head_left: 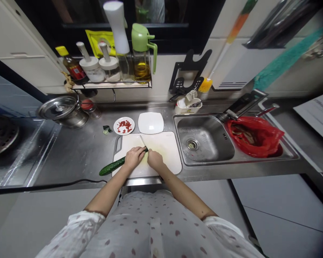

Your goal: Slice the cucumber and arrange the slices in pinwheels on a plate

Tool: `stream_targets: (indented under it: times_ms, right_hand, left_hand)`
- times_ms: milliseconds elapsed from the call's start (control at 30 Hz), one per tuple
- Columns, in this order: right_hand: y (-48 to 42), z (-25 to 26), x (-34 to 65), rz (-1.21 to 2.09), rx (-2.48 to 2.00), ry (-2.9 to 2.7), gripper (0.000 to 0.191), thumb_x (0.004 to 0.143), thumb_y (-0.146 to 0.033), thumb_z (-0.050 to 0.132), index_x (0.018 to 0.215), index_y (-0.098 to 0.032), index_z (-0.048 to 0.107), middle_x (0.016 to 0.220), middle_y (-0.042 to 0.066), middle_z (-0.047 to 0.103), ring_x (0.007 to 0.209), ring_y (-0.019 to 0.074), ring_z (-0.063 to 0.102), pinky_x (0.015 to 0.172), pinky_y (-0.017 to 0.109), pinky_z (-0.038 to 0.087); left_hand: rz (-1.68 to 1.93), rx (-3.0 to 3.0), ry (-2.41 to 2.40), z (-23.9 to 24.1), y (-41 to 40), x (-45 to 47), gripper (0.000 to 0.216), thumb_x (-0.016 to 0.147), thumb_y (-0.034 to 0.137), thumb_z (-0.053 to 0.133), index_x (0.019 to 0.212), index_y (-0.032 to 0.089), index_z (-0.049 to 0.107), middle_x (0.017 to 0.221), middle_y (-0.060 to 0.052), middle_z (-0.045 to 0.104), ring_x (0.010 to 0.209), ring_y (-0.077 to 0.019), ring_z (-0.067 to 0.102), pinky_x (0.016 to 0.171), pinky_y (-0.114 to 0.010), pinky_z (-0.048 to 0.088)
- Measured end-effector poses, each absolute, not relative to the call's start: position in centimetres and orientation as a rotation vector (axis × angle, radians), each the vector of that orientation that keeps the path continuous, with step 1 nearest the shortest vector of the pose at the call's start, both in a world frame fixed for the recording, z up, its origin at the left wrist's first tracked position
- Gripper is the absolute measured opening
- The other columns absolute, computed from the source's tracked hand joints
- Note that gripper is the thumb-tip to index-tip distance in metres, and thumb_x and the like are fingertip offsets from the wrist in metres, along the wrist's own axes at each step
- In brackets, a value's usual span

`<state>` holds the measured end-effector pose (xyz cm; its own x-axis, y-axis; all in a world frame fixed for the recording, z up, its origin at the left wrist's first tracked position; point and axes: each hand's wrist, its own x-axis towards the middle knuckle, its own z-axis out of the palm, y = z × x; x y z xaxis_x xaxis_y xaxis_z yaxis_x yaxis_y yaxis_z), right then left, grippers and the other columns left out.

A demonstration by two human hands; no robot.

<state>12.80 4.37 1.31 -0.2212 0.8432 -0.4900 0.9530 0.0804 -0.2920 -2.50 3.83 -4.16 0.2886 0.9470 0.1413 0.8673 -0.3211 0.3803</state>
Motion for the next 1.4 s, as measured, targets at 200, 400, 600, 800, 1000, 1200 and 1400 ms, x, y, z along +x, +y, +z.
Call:
stream_targets:
  times_ms: [200,400,600,800,1000,1200,1400]
  right_hand:
    - [4.8,1.4,12.5,-0.852,1.825,2.158,0.028,0.093,-0.011,0.037,0.118,-0.013,0.050,0.104,0.016,0.068,0.102,0.0232,0.066,0.080,0.030,0.048]
    - [4.3,1.4,12.9,-0.851,1.830,2.171,0.029,0.093,-0.010,0.036,0.119,-0.012,0.049,0.102,0.016,0.069,0.103,0.0234,0.066,0.080,0.030,0.048]
    - [3.1,1.4,13.6,-0.830,1.802,2.154,0.029,0.090,-0.008,0.040,0.117,-0.013,0.049,0.103,0.015,0.068,0.101,0.0232,0.066,0.079,0.030,0.048]
    - [1.6,1.1,14.5,-0.830,1.821,2.119,0.026,0.089,-0.009,0.041,0.113,-0.014,0.050,0.103,0.016,0.068,0.099,0.0249,0.066,0.079,0.032,0.048]
    - [0.4,1.3,15.2,-0.834,1.816,2.097,0.026,0.089,-0.011,0.040,0.113,-0.014,0.050,0.102,0.016,0.068,0.099,0.0255,0.067,0.078,0.033,0.047]
    - [-0.6,2.1,15.8,-0.834,1.807,2.071,0.027,0.090,-0.011,0.039,0.114,-0.013,0.050,0.102,0.016,0.068,0.100,0.0253,0.066,0.078,0.032,0.048]
    - [-1.5,2.5,16.6,-0.823,1.788,2.061,0.026,0.091,-0.011,0.038,0.113,-0.013,0.052,0.102,0.016,0.068,0.098,0.0265,0.067,0.076,0.033,0.047]
  left_hand:
    - [0.482,2.326,1.681,-4.1,3.8,-2.5,0.032,0.096,0.036,0.046,0.120,0.027,0.065,0.108,-0.005,0.069,0.094,-0.0185,0.061,0.085,-0.031,0.049]
    - [0.497,2.324,1.680,-4.3,3.8,-2.5,0.033,0.095,0.036,0.046,0.120,0.027,0.065,0.107,-0.006,0.069,0.096,-0.0187,0.061,0.085,-0.031,0.049]
    - [0.499,2.324,1.692,-4.2,3.8,-2.5,0.033,0.095,0.037,0.046,0.120,0.027,0.065,0.107,-0.006,0.069,0.095,-0.0190,0.061,0.083,-0.031,0.049]
    - [0.507,2.318,1.706,-4.3,3.7,-2.5,0.033,0.095,0.037,0.046,0.120,0.028,0.065,0.106,-0.006,0.069,0.095,-0.0189,0.061,0.083,-0.031,0.049]
    - [0.495,2.328,1.714,-4.4,3.7,-2.5,0.033,0.095,0.038,0.046,0.120,0.027,0.065,0.106,-0.006,0.069,0.094,-0.0190,0.061,0.083,-0.030,0.049]
    - [0.496,2.336,1.719,-4.3,3.7,-2.4,0.033,0.095,0.037,0.047,0.120,0.027,0.065,0.106,-0.005,0.070,0.095,-0.0191,0.062,0.081,-0.030,0.049]
    - [0.512,2.327,1.721,-4.5,3.7,-2.4,0.032,0.095,0.037,0.048,0.119,0.027,0.065,0.107,-0.005,0.070,0.096,-0.0190,0.062,0.081,-0.030,0.049]
